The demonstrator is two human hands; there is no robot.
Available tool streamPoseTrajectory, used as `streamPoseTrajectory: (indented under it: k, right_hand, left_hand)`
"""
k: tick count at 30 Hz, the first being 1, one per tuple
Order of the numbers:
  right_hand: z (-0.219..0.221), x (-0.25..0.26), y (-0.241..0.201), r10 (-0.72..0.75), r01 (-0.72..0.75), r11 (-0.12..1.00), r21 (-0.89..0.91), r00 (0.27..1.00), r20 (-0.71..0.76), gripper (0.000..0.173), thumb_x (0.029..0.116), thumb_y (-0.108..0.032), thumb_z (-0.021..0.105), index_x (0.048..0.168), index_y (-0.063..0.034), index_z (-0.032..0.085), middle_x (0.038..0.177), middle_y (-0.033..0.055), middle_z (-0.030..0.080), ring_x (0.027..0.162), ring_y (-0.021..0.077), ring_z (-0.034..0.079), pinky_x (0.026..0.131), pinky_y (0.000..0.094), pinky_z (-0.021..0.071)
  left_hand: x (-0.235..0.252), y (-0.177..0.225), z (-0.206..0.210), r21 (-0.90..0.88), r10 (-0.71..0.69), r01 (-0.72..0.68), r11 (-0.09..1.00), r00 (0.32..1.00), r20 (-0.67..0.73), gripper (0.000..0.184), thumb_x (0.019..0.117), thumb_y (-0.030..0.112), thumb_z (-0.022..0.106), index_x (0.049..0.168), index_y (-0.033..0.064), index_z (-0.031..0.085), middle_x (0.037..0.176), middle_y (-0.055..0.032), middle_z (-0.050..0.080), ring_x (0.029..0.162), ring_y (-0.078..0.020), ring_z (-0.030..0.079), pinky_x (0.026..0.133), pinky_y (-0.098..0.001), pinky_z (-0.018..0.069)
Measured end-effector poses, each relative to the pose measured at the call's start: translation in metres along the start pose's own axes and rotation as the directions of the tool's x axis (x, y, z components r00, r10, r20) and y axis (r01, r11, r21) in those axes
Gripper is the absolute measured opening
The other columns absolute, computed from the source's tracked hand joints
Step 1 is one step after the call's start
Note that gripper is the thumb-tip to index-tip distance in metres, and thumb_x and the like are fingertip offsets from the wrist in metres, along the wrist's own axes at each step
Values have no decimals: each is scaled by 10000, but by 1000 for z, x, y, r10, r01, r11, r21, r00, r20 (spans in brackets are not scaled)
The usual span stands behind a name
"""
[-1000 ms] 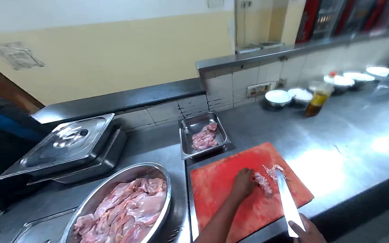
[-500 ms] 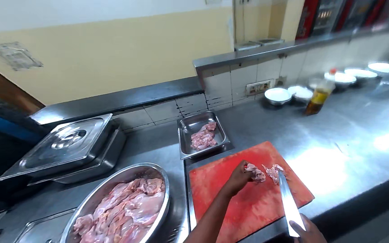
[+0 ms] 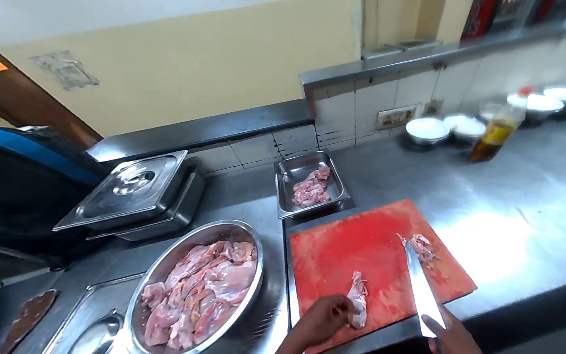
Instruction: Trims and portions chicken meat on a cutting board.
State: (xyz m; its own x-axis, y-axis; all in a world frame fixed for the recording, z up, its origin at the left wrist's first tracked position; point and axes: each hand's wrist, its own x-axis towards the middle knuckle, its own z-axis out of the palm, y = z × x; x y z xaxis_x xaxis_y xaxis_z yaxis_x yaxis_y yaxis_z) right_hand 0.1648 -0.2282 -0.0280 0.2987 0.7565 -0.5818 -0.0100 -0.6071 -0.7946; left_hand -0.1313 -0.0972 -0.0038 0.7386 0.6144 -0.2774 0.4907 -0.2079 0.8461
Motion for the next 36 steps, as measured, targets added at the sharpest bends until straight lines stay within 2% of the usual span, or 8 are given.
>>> streamPoseTrajectory:
  k: [3, 5, 8, 15, 25, 30, 33, 36]
  right_hand:
    - [5, -1, -6, 1, -1, 1000, -12, 999, 35, 412, 1065, -178, 545, 1430, -37, 414, 785, 85, 614, 533, 151, 602, 526, 316, 558]
    - [10, -4, -11, 4, -3, 1000, -20, 998, 66, 400, 1067, -185, 548, 1418, -41, 422, 773, 83, 612, 538, 154, 606, 531, 318, 559]
    - [14, -9, -11, -1, 3, 1000, -21, 996, 91, 372, 1065, -187, 548, 1389, -37, 442, 782, 82, 610, 548, 154, 605, 535, 319, 557]
    - [7, -14, 7, -9, 9, 1000, 2, 999, 37, 354, 1057, -166, 553, 1368, -31, 453, 776, 66, 623, 548, 140, 615, 540, 313, 564]
    - [22, -9, -5, -5, 7, 1000, -14, 995, 95, 370, 1058, -175, 560, 1379, -34, 443, 810, 76, 619, 558, 142, 608, 551, 310, 561]
    - [18, -8, -6, -28, 29, 1000, -10, 995, 93, 348, 1056, -170, 548, 1357, -26, 447, 802, 74, 615, 556, 145, 606, 548, 321, 562]
    - [14, -7, -2, -14, 16, 1000, -17, 997, 70, 440, 1055, -182, 555, 1438, -26, 405, 843, 84, 624, 575, 147, 618, 559, 324, 567]
    - [11, -6, 1, -13, 14, 1000, -13, 998, 67, 500, 1054, -174, 552, 1490, -22, 362, 864, 92, 625, 575, 147, 617, 555, 322, 565]
  left_hand:
    - [39, -6, -1, 124, -78, 114, 986, 961, -266, 400, 1027, 186, 570, 1398, 40, 590, 1354, -165, 627, 1224, -272, 630, 1071, -421, 507]
    - [66, -9, -1, 285, -28, 90, 954, 976, -215, 449, 1001, 200, 620, 1439, 103, 592, 1484, -145, 549, 1371, -319, 519, 1162, -487, 410]
    - [97, 0, -1, 455, 26, -11, 890, 999, -27, 309, 995, 272, 643, 1251, 115, 716, 1538, -118, 504, 1432, -371, 423, 1143, -598, 344]
    - [113, 20, -4, 454, -130, 69, 888, 986, 103, 426, 1076, 337, 525, 1338, 1, 545, 1144, -262, 685, 1122, -441, 667, 972, -629, 506]
    - [106, -5, -44, 25, -109, 110, 994, 993, -51, 382, 1040, 325, 605, 1166, -35, 617, 971, -154, 657, 823, -219, 649, 801, -418, 558]
    - [91, 45, -72, 46, 17, -10, 999, 988, -156, 297, 1033, 297, 636, 1133, 18, 645, 921, -89, 686, 776, -148, 661, 772, -349, 569]
    - [78, 67, -68, 274, 88, -24, 962, 971, -224, 337, 1026, 350, 638, 1143, 36, 678, 980, -107, 701, 886, -214, 679, 859, -429, 560]
    - [62, 56, -22, 543, 93, -55, 838, 995, -43, 401, 1042, 346, 594, 1281, 32, 665, 1273, -183, 680, 1220, -348, 641, 1058, -538, 494]
